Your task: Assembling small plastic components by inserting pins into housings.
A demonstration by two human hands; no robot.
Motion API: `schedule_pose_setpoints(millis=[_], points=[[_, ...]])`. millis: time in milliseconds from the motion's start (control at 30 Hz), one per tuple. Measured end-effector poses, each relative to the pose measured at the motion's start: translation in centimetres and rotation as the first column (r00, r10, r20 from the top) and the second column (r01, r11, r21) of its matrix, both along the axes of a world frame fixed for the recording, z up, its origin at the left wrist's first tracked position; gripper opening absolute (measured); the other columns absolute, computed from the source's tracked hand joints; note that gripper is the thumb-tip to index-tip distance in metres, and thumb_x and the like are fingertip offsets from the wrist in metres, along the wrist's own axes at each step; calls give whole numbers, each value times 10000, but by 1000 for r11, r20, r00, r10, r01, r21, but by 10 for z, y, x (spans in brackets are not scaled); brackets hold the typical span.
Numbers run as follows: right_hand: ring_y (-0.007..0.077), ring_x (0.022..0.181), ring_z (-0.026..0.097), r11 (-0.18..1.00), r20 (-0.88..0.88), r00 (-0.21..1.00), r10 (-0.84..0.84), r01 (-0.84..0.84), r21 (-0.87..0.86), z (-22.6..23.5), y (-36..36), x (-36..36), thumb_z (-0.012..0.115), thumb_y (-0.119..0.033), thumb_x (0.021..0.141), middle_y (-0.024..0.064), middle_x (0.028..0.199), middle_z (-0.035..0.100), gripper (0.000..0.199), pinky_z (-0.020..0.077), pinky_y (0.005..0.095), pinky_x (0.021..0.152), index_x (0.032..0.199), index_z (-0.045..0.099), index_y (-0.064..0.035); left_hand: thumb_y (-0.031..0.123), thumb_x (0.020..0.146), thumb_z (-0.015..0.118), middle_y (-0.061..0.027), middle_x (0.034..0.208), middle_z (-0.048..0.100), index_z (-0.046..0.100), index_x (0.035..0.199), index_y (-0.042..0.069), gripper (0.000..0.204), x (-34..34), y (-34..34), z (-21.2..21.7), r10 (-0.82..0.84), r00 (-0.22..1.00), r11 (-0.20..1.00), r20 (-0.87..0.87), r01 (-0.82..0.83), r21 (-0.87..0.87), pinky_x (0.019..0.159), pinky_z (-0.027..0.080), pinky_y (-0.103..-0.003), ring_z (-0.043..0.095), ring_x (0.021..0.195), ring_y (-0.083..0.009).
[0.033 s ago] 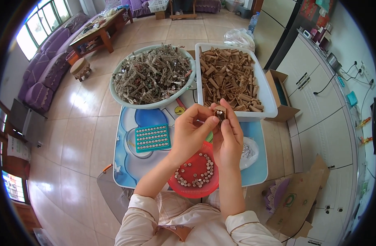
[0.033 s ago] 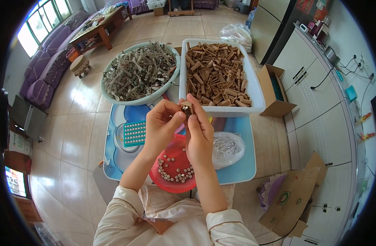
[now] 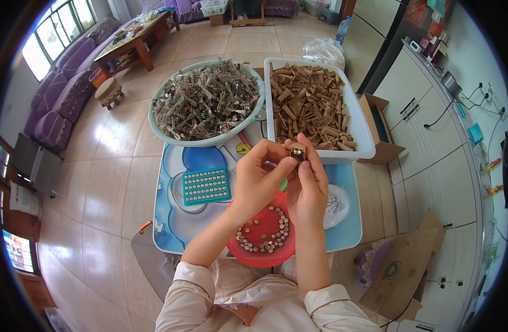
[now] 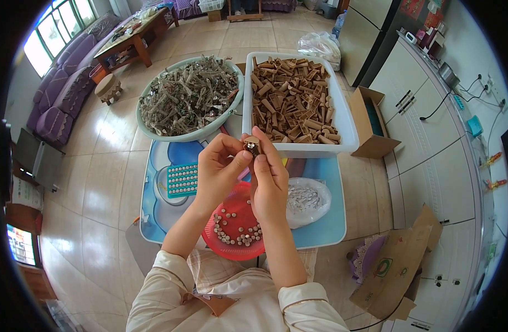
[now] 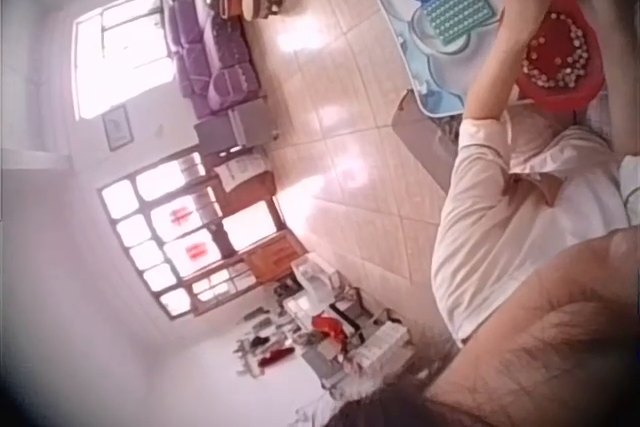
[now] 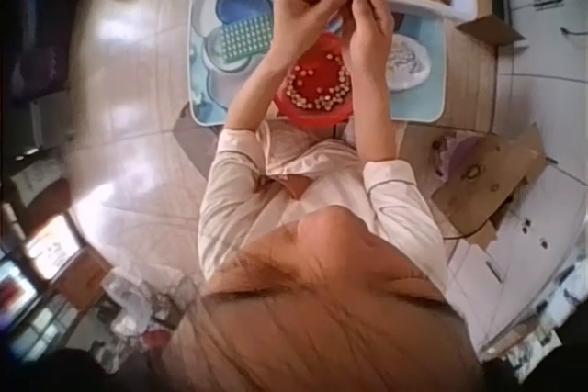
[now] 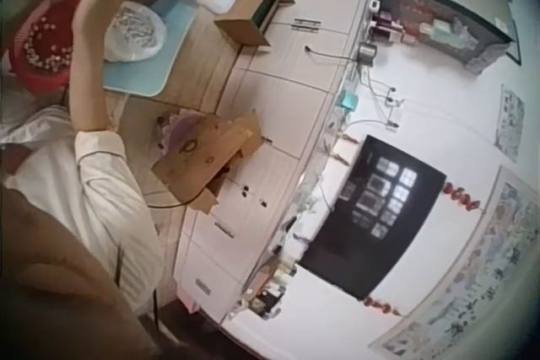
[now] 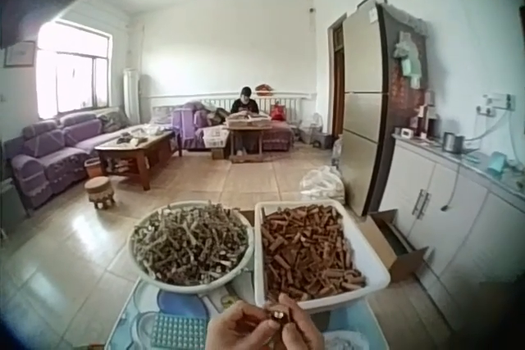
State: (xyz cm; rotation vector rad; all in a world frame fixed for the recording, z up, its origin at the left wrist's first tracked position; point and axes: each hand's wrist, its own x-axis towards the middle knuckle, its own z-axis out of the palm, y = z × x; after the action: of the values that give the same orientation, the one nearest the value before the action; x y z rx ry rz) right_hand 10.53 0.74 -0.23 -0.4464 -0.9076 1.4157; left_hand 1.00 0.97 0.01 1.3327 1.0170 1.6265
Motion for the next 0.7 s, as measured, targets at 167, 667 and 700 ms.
schedule_pose_setpoints(millis=[167,667,700], points=[[144,1033,463,999,-35,998,52,-52,-3,-2,1,1,346,-51,896,110,1103,502,330,349,252,905,1213,417,4,55,739,642,-19,703,565,507,805,0,160,-1,-1,3,-5,1000,1000,2,5,-21,613,447,-214,528,641,-68],[18,527,404,963,55,970,239,-229,-143,3,-4,9,457,-171,885,-19,753,497,174,295,151,424,1013,429,-56,47,830,514,-81,998,564,473,1100,-1,277,-21,-1,10,-345,938,936,24,346,-63,805,424,-277,528,929,-151],[18,527,404,962,55,969,239,-228,-150,6,-6,9,457,-171,885,-19,753,497,174,295,151,424,1013,429,-56,47,830,514,-81,998,564,473,1100,-1,277,-23,-1,10,-345,938,936,29,346,-68,805,424,-277,528,929,-151]])
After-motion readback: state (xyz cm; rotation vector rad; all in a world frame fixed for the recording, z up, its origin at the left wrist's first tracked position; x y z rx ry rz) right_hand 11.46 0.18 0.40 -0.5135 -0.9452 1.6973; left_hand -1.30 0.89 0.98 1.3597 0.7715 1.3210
